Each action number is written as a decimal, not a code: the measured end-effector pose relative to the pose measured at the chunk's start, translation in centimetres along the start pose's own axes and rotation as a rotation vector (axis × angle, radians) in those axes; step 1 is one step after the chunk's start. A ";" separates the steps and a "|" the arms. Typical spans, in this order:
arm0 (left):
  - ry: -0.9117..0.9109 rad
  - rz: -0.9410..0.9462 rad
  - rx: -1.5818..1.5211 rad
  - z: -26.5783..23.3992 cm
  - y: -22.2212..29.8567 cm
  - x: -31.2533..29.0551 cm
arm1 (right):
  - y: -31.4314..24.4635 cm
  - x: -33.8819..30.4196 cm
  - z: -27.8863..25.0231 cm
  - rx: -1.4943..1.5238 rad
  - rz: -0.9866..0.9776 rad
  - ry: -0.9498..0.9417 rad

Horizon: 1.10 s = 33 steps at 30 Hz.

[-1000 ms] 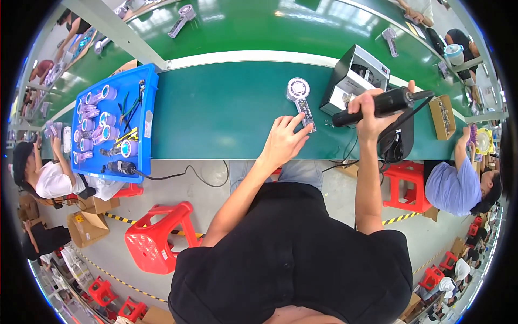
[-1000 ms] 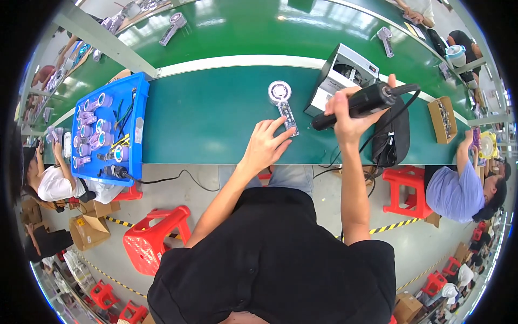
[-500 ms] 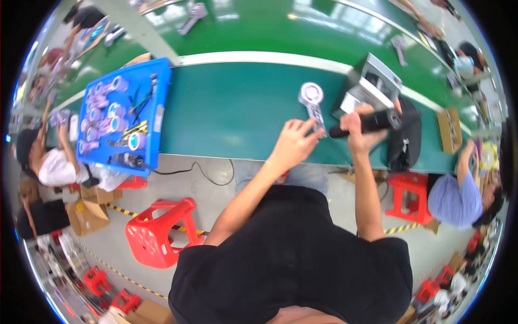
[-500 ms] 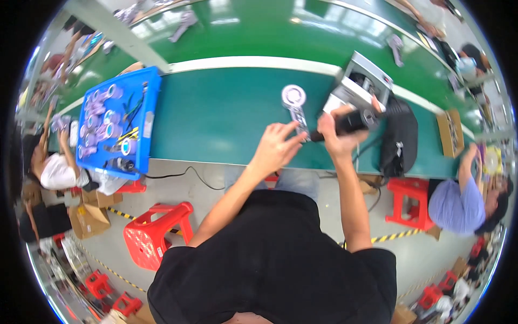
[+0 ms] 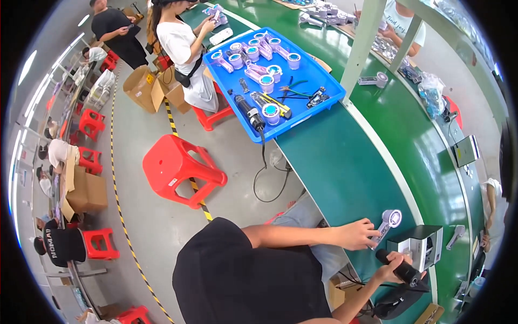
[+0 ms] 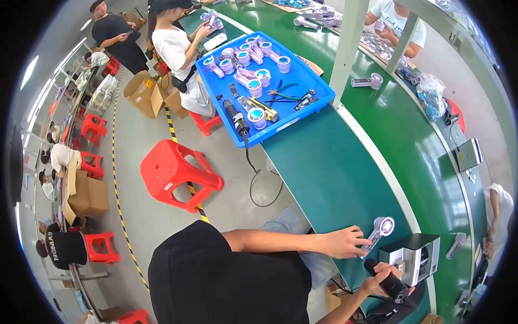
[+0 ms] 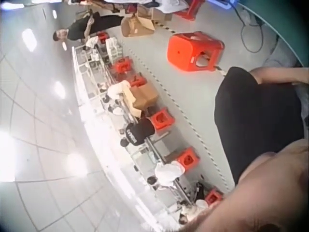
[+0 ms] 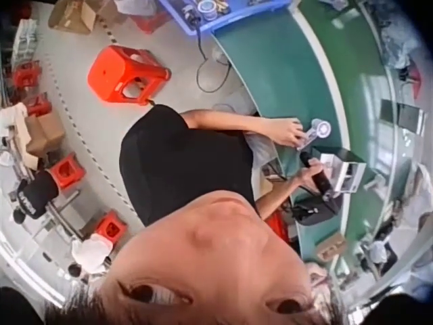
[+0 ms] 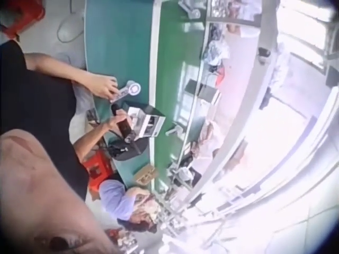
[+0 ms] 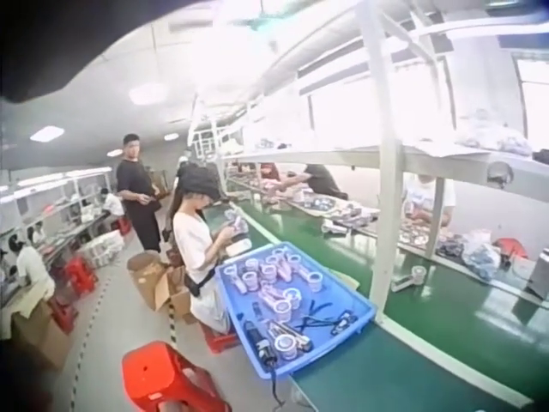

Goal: Using an electric screwdriver to fasten screws into electronic components on a factory assembly line.

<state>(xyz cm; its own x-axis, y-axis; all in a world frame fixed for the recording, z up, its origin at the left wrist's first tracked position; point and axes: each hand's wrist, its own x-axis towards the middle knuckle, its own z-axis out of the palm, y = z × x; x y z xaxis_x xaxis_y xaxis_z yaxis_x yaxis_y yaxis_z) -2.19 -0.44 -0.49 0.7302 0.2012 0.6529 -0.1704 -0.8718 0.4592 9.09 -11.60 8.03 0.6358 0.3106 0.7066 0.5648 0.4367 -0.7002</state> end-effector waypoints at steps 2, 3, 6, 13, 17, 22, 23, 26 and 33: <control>-0.007 -0.011 -0.013 -0.1 -0.1 0.2 | 0.1 0.1 0.0 0.015 0.010 0.004; -0.007 -0.010 -0.010 -0.2 0.0 0.1 | 0.0 0.1 0.0 0.023 0.008 -0.005; -0.043 -0.017 -0.033 0.0 0.3 0.2 | 0.0 0.2 -0.5 0.008 -0.006 -0.014; -0.010 0.051 -0.041 0.3 0.2 1.0 | -1.2 1.3 -1.8 -0.156 -0.011 0.103; -0.105 -0.045 -0.048 -1.9 0.1 1.2 | -2.5 5.9 -2.5 0.029 -0.013 0.085; -0.129 -0.046 -0.106 -1.0 -0.3 1.7 | -4.2 10.5 -4.8 -0.177 -0.091 0.144; -0.138 -0.032 -0.125 -0.8 -0.2 1.8 | -4.0 10.5 -5.2 -0.202 -0.081 0.151; -0.128 -0.003 -0.072 -0.6 0.2 1.8 | -2.9 10.2 -5.9 -0.260 -0.072 0.142; -0.135 -0.004 -0.047 -0.6 0.4 1.6 | -1.3 10.5 -5.9 -0.216 0.001 0.124</control>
<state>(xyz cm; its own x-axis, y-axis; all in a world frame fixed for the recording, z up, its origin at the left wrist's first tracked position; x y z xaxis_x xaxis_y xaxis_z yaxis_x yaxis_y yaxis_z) -1.53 -0.24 1.11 0.8127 0.1402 0.5656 -0.1959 -0.8484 0.4918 18.09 -13.86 15.74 0.6883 0.1994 0.6975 0.6552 0.2418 -0.7157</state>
